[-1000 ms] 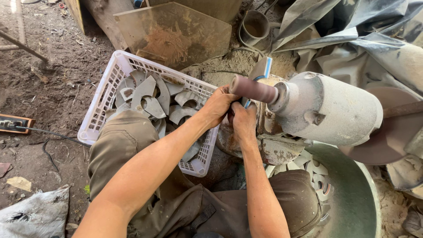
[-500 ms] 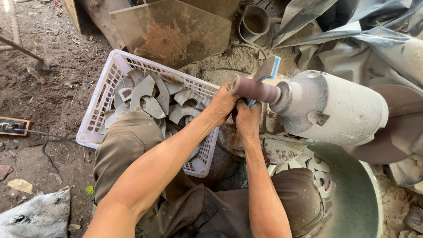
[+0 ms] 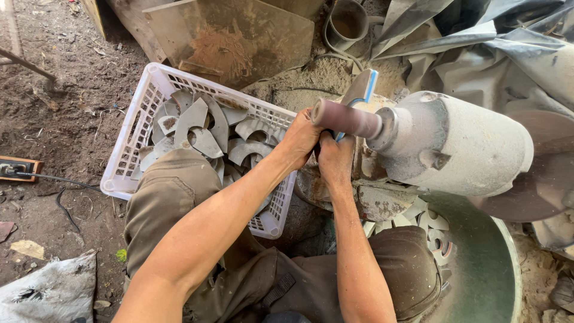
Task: The person sits on the ground and repeatedly picks up metal parts from a white basket, presses them against a rotating grinding wheel to smooth edges, and returns them to the basket. The process continues with multiple parts handled one at a time.
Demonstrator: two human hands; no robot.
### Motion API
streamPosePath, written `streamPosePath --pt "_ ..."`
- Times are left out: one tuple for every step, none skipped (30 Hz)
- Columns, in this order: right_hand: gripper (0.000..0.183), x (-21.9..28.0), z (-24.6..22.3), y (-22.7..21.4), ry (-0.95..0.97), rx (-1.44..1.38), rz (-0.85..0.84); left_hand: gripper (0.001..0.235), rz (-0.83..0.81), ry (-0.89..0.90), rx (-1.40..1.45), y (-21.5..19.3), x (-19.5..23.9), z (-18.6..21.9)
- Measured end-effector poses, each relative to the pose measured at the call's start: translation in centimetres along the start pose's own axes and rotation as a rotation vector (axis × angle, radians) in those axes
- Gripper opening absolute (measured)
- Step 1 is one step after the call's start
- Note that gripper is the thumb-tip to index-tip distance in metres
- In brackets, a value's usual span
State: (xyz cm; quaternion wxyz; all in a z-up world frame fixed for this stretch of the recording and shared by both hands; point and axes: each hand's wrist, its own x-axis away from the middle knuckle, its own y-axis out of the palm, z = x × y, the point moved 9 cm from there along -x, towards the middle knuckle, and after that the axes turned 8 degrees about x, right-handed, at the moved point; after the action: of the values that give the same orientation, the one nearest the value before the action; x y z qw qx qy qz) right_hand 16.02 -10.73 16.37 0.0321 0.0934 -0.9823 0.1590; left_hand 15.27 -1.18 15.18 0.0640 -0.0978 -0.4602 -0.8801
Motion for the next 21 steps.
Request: streamPosePath --pt "0.011 -0.1 -0.1 0.0 -0.020 -0.001 -0.003 0.006 -0.003 0.008 0.003 0.0 0.0 0.1" --pt "0.012 -0.1 0.0 0.1 -0.023 -0.012 -0.001 0.005 -0.005 0.015 0.005 0.1 -0.1 0.2" --pt "0.012 -0.2 0.1 0.1 -0.024 -0.022 0.003 0.005 -0.008 0.020 0.008 0.2 -0.1 0.2" --pt "0.013 -0.2 0.2 0.1 -0.026 -0.033 0.006 0.004 -0.007 0.017 0.016 0.2 -0.1 0.1" --pt "0.015 -0.2 0.1 0.1 -0.042 -0.042 0.005 0.005 -0.006 0.015 0.023 0.2 -0.1 0.1" --pt "0.018 -0.2 -0.1 0.2 -0.059 -0.051 0.003 0.005 -0.005 0.014 0.030 0.1 -0.1 0.1" --pt "0.020 -0.2 -0.2 0.2 -0.075 -0.059 0.001 0.005 -0.013 0.017 0.030 0.2 -0.1 0.2" --pt "0.019 -0.2 0.0 0.2 -0.043 -0.066 0.004 0.006 -0.021 0.019 0.029 0.2 -0.1 0.2" --pt "0.019 -0.2 0.2 0.2 -0.013 -0.073 0.006 0.007 -0.029 0.022 0.029 0.3 -0.2 0.3" --pt "0.018 -0.2 0.4 0.2 0.018 -0.080 0.009 0.006 -0.030 0.023 0.036 0.4 -0.2 0.3" --pt "0.019 -0.2 0.2 0.2 0.012 -0.072 0.012 0.006 -0.031 0.024 0.044 0.4 -0.2 0.3" --pt "0.020 -0.2 0.1 0.2 0.006 -0.064 0.016 0.006 -0.031 0.025 0.052 0.4 -0.2 0.3" --pt "0.020 -0.1 -0.1 0.2 -0.001 -0.056 0.021 0.006 -0.033 0.024 0.053 0.4 -0.2 0.3" --pt "0.020 -0.1 -0.3 0.2 -0.009 -0.066 0.018 0.007 -0.036 0.023 0.055 0.5 -0.2 0.3" --pt "0.020 0.0 -0.5 0.2 -0.019 -0.077 0.016 0.008 -0.038 0.022 0.056 0.5 -0.2 0.3" --pt "0.020 0.0 -0.7 0.3 -0.028 -0.087 0.013 0.008 -0.042 0.023 0.055 0.6 -0.2 0.3" --pt "0.017 0.1 -1.0 0.4 -0.052 -0.091 0.001 0.008 -0.046 0.024 0.053 0.7 -0.2 0.3" --pt "0.015 0.1 -1.3 0.4 -0.076 -0.094 -0.010 0.009 -0.049 0.025 0.051 0.7 -0.2 0.4" --pt "0.013 0.1 -1.6 0.5 -0.101 -0.097 -0.022 0.008 -0.048 0.025 0.047 0.8 -0.2 0.5" --pt "0.013 0.1 -1.8 0.5 -0.111 -0.107 -0.016 0.008 -0.047 0.025 0.043 0.8 -0.2 0.5" --pt "0.014 0.1 -1.9 0.4 -0.120 -0.117 -0.011 0.008 -0.045 0.023 0.040 0.8 -0.2 0.5"
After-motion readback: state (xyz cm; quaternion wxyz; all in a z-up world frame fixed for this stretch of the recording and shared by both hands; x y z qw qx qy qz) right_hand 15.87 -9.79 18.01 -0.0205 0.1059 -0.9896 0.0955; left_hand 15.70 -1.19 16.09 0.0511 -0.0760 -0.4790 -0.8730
